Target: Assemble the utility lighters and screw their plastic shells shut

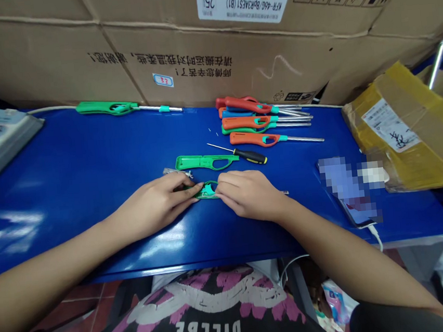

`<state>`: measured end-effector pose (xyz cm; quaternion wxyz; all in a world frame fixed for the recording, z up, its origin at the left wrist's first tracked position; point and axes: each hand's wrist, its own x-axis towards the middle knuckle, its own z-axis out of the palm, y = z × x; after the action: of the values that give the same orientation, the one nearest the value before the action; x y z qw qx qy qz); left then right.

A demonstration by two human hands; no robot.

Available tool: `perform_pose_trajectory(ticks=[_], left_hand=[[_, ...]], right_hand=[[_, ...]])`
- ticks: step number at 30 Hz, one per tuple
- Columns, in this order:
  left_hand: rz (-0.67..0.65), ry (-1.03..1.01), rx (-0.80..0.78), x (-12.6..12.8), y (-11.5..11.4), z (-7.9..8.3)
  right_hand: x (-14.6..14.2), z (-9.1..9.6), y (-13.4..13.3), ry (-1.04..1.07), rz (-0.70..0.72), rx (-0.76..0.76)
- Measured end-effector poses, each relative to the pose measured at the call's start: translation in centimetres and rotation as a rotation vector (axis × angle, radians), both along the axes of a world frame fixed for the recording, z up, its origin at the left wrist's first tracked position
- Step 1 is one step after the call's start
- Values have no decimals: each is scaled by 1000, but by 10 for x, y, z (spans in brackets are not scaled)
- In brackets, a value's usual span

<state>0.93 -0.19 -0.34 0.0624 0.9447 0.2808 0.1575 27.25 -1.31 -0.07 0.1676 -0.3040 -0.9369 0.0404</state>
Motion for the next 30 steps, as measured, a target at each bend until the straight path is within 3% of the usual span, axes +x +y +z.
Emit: perform_pose_trajectory(ticks=[11, 24, 30], left_hand=[[-17, -31, -43, -3, 3, -4], [-19, -55, -66, -2, 2, -5], [-5, -100, -95, -1, 0, -4]], right_hand=[[-1, 3, -2, -133, 10, 197], [-1, -1, -1, -129, 10, 238], [-2, 3, -2, -94, -4, 169]])
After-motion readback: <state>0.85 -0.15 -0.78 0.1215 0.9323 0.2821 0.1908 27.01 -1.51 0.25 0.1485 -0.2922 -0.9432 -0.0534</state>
